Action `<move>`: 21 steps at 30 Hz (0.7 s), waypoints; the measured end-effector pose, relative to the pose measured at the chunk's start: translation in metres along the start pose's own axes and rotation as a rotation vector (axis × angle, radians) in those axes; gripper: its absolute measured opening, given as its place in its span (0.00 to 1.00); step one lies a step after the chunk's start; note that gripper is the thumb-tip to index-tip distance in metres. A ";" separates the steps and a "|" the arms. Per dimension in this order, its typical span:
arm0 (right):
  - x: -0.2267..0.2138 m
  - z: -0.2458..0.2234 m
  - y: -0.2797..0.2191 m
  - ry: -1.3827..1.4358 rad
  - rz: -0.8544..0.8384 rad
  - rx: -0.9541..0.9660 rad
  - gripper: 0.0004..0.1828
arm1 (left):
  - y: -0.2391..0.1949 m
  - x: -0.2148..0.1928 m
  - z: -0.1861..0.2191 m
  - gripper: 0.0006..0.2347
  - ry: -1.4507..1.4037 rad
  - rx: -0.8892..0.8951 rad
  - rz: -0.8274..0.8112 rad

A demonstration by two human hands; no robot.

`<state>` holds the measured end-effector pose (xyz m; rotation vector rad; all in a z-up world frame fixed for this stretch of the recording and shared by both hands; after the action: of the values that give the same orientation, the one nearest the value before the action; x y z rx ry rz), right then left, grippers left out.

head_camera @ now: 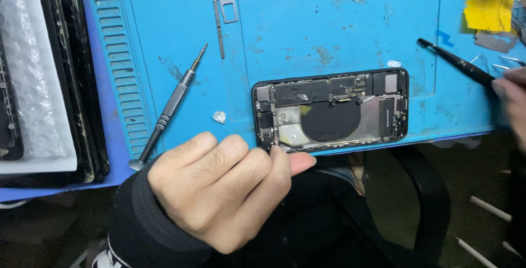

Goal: Repairing a smartphone by manipulating internal components with precision tools.

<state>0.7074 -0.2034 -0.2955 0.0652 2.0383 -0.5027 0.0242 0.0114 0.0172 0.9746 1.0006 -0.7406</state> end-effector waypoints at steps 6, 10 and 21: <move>-0.008 0.012 0.003 0.173 -0.043 0.107 0.09 | 0.000 0.001 0.001 0.08 -0.004 -0.010 -0.012; -0.013 -0.066 -0.011 -0.246 0.047 -0.087 0.09 | 0.000 0.001 0.001 0.08 0.000 -0.006 -0.002; 0.007 -0.118 -0.049 0.147 -0.065 -0.011 0.13 | -0.001 0.013 0.006 0.07 0.005 -0.039 -0.079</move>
<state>0.5947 -0.2047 -0.2362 0.0300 2.1924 -0.5404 0.0305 0.0047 0.0064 0.9079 1.0593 -0.7811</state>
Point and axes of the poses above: each hand's wrist, its own y-axis towards the middle knuckle, its own x-axis out of the palm, z = x × y, the point moved 3 cm from there along y, towards the middle knuckle, and after that the axes turned 14 degrees about -z, right-handed, at the moved point
